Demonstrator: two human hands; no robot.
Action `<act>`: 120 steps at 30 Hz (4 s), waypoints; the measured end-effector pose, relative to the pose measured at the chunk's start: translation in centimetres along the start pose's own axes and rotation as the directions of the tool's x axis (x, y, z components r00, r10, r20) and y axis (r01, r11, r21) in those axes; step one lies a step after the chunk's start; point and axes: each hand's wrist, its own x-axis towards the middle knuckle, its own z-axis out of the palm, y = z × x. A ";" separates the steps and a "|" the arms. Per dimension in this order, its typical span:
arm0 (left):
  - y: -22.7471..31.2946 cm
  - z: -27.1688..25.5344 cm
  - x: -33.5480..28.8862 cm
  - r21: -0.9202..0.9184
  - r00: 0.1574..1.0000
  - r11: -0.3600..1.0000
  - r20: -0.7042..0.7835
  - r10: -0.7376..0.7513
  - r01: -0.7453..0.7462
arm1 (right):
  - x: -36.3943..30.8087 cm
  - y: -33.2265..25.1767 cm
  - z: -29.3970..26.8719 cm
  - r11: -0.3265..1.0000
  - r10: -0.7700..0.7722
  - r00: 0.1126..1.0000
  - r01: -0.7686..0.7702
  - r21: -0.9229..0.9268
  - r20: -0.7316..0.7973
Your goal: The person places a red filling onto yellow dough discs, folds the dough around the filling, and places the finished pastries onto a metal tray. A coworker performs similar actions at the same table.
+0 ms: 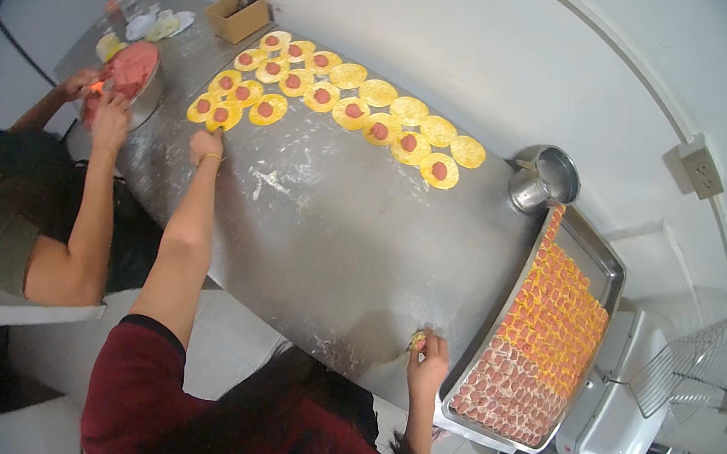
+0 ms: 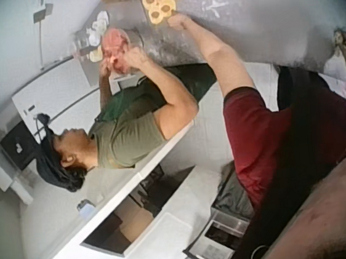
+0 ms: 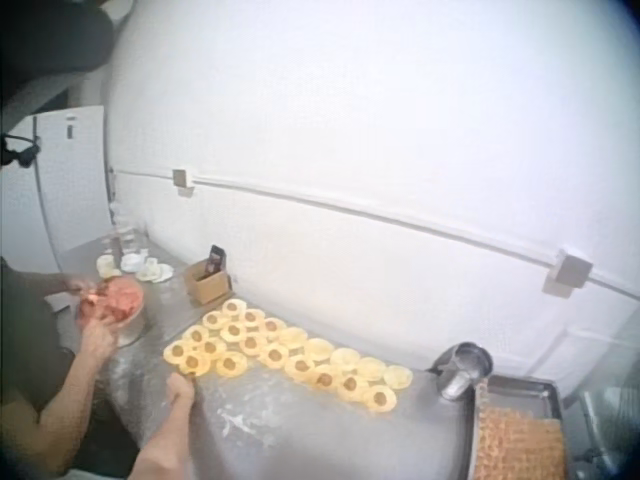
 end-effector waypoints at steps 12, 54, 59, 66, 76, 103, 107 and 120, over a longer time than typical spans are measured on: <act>2.0 7.1 1.9 -0.858 0.854 0.074 0.514 0.079 0.509 | 7.2 11.6 -11.3 0.934 0.156 0.969 -0.080 0.349 -0.193; 11.6 -16.1 -61.9 -0.501 0.411 0.271 0.851 0.327 0.822 | 35.2 53.0 -39.2 0.975 -0.110 0.982 0.137 -0.175 0.156; 11.1 -16.2 -62.1 -0.495 0.402 0.296 0.857 0.321 0.817 | 35.2 53.5 -39.5 0.935 -0.271 0.950 0.299 -0.193 0.158; 10.7 -16.0 -62.3 -0.485 0.390 0.317 0.864 0.319 0.815 | 34.7 53.6 -39.5 0.993 0.110 0.991 -0.113 0.038 0.081; 10.8 -14.9 -62.6 -0.444 0.339 0.334 0.882 0.328 0.832 | 35.0 51.9 -39.9 0.979 0.140 0.968 -0.167 0.118 0.207; 9.6 -15.2 -59.0 -0.372 0.254 0.392 0.913 0.320 0.841 | 35.0 50.7 -36.9 0.968 0.182 0.982 -0.170 -0.186 0.046; 11.5 -14.9 -57.1 -0.344 0.161 0.399 0.891 0.425 0.850 | 33.4 44.6 -35.8 0.995 -0.102 0.870 0.077 -0.071 -0.482; 13.5 -10.5 -51.7 -0.419 0.070 0.336 0.705 0.706 0.844 | 7.3 9.5 -8.1 0.084 0.096 0.834 -0.551 0.830 0.543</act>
